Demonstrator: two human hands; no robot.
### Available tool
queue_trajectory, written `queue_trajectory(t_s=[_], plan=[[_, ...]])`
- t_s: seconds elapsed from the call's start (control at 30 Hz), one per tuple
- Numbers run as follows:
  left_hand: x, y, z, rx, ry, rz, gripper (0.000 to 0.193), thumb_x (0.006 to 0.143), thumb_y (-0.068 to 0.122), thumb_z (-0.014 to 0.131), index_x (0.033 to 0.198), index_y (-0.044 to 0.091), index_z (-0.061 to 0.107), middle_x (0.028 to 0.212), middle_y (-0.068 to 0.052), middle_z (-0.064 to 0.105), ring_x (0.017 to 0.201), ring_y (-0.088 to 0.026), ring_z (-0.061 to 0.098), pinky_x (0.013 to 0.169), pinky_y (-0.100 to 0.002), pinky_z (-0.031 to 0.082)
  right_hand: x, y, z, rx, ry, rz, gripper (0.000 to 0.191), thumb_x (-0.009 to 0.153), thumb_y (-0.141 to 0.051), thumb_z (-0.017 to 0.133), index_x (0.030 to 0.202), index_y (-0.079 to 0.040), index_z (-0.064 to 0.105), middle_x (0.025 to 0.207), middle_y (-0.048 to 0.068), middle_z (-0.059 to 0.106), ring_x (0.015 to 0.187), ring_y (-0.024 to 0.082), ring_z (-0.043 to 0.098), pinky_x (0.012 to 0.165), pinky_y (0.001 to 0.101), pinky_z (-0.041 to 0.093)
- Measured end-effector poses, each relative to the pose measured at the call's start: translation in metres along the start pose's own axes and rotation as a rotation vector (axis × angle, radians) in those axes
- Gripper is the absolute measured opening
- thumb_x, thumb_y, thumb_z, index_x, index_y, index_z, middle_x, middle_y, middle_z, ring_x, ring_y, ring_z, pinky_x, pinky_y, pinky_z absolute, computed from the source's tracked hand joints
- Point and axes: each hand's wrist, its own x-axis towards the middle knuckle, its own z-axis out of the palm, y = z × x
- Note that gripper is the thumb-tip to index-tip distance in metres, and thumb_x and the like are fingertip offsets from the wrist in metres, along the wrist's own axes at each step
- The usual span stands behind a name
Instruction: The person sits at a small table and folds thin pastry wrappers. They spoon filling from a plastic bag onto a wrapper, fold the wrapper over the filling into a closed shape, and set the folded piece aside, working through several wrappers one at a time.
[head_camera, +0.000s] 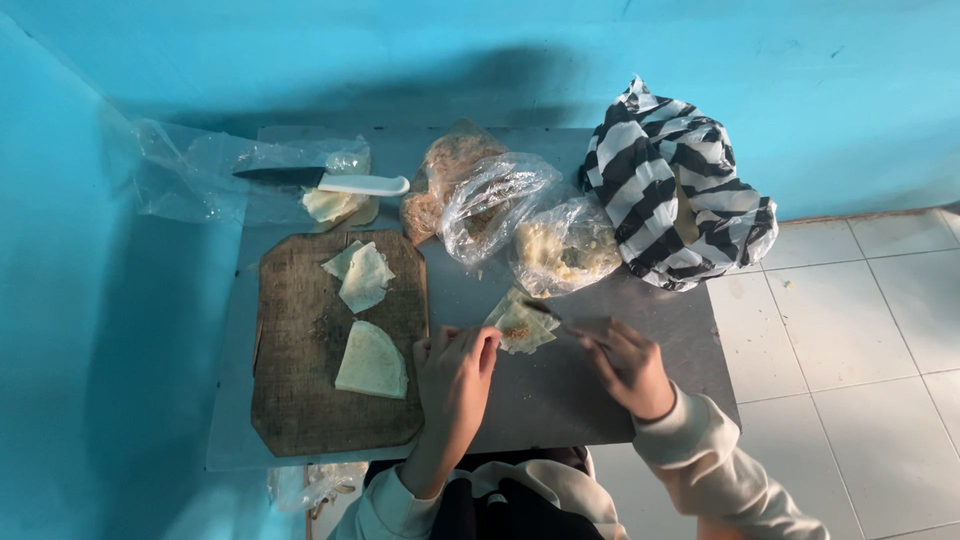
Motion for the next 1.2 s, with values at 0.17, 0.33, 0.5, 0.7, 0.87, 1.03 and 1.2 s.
queue_trajectory(t_s=[0.17,0.33,0.5,0.7,0.87,1.03,1.2], plan=[[0.0,-0.001,0.002,0.005,0.021,0.017,0.013,0.085,0.014,0.076,0.097,0.015,0.069,0.09,0.003,0.072,0.087,-0.021,0.063,0.082,-0.039,0.042,0.06,-0.012,0.008,-0.091,0.11,-0.067,0.025,0.093,0.001,0.07,0.117,-0.006,0.073,0.106,0.012,0.076,0.091,0.026,0.077,0.076,0.0351,0.059],[-0.001,-0.005,0.006,0.026,0.005,0.038,0.012,0.087,0.014,0.074,0.099,0.015,0.07,0.091,0.001,0.072,0.089,-0.021,0.063,0.083,-0.04,0.042,0.129,-0.009,0.041,-0.255,0.024,-0.348,0.032,0.089,-0.004,0.074,0.121,-0.005,0.07,0.103,0.011,0.073,0.099,0.033,0.066,0.089,0.0425,0.054],[-0.003,-0.006,0.007,0.024,-0.009,0.072,0.022,0.089,0.014,0.071,0.11,0.014,0.07,0.098,-0.001,0.072,0.092,-0.021,0.062,0.085,-0.04,0.042,0.151,-0.011,0.051,-0.396,0.012,-0.387,0.046,0.08,-0.01,0.075,0.125,-0.003,0.067,0.111,0.015,0.068,0.1,0.036,0.057,0.092,0.0451,0.048],[-0.006,-0.004,0.011,0.148,-0.019,0.096,0.032,0.094,0.017,0.071,0.125,0.013,0.066,0.095,0.0,0.069,0.089,-0.019,0.061,0.086,-0.039,0.043,0.116,-0.011,0.022,-0.413,0.078,-0.329,0.035,0.088,-0.007,0.075,0.122,-0.003,0.069,0.11,0.014,0.067,0.101,0.034,0.06,0.092,0.0439,0.049],[-0.007,-0.004,0.013,0.178,-0.02,0.109,0.03,0.094,0.02,0.072,0.122,0.013,0.063,0.096,0.002,0.068,0.091,-0.018,0.061,0.085,-0.038,0.042,0.058,-0.002,0.003,-0.464,-0.059,-0.373,0.009,0.09,-0.003,0.077,0.098,-0.004,0.073,0.098,0.008,0.07,0.087,0.026,0.066,0.077,0.04,0.052],[-0.007,-0.004,0.012,0.167,-0.021,0.099,0.019,0.093,0.019,0.074,0.11,0.016,0.064,0.098,0.004,0.068,0.092,-0.018,0.061,0.084,-0.037,0.042,0.009,0.001,0.008,-0.225,-0.035,-0.098,0.02,0.08,-0.01,0.079,0.099,-0.007,0.075,0.099,0.008,0.071,0.091,0.028,0.068,0.079,0.0395,0.055],[-0.007,-0.004,0.012,0.13,0.001,0.129,0.018,0.089,0.017,0.075,0.105,0.015,0.066,0.104,0.004,0.067,0.095,-0.019,0.061,0.084,-0.037,0.041,-0.001,0.004,0.022,-0.171,0.009,0.039,0.023,0.079,-0.014,0.081,0.1,-0.008,0.075,0.1,0.009,0.069,0.091,0.029,0.068,0.081,0.0387,0.055]])
